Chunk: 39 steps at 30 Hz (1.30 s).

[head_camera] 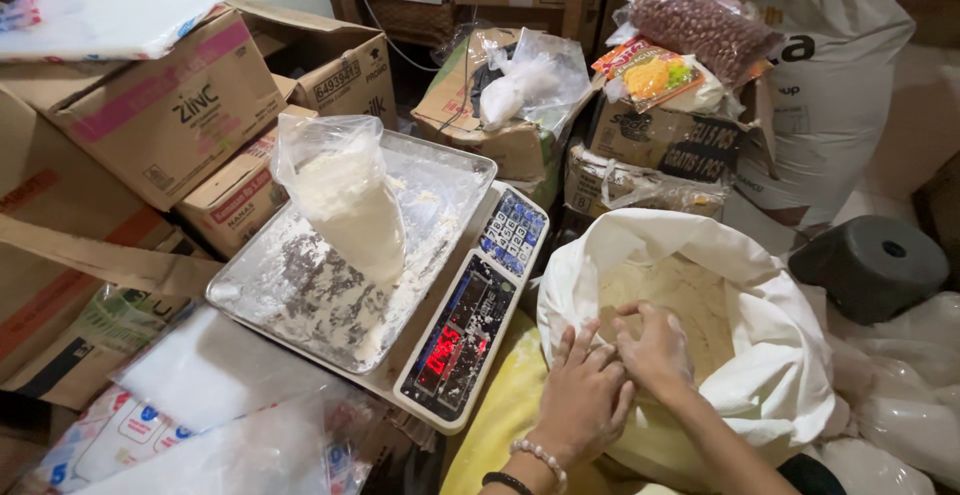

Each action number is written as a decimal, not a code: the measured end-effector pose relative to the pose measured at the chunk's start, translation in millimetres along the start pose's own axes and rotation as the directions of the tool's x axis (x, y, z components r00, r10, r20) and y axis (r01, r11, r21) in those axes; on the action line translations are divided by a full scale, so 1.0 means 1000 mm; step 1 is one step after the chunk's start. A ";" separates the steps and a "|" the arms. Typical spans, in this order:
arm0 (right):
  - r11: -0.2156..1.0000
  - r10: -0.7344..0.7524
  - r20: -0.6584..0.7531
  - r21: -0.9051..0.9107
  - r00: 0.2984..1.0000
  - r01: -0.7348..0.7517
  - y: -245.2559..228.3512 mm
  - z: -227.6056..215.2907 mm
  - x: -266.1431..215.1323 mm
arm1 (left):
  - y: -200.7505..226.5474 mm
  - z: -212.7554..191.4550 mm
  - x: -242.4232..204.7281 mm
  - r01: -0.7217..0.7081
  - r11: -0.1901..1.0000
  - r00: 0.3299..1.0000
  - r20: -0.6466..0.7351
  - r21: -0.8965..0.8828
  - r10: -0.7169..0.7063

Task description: The person scoops white powder from a large sack into small plastic bags, places each bag on a digital scale to check the weight, adjusts the amount as needed, and ties the bags shut. The process is repeated for multiple bags.

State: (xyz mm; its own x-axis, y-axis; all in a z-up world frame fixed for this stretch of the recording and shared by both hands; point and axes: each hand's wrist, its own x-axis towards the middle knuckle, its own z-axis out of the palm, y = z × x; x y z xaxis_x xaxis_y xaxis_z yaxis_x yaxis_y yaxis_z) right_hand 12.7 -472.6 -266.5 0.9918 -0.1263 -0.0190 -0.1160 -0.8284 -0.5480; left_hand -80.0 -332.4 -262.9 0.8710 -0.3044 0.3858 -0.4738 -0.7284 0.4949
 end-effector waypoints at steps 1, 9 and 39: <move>1.000 0.000 0.014 0.003 1.000 0.000 0.001 0.001 0.000 | -0.001 0.000 -0.002 -0.012 1.000 1.000 -0.018 0.012 0.012; 0.999 0.039 0.036 0.010 0.999 -0.039 0.002 0.002 -0.006 | 0.001 0.000 -0.005 -0.032 0.999 0.997 -0.064 0.030 0.034; 0.945 0.290 0.308 -0.242 0.906 -0.220 0.043 0.012 0.053 | 0.005 -0.003 0.000 -0.001 0.999 0.984 -0.176 -0.040 -0.006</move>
State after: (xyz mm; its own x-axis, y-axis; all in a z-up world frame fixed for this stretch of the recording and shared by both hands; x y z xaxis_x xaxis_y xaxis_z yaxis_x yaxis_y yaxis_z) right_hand 60.8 -508.2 -301.4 0.8817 -0.1863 -0.4335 -0.3404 -0.8873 -0.3111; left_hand -82.7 -334.0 -257.7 0.8374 -0.1869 0.5137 -0.4793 -0.7030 0.5254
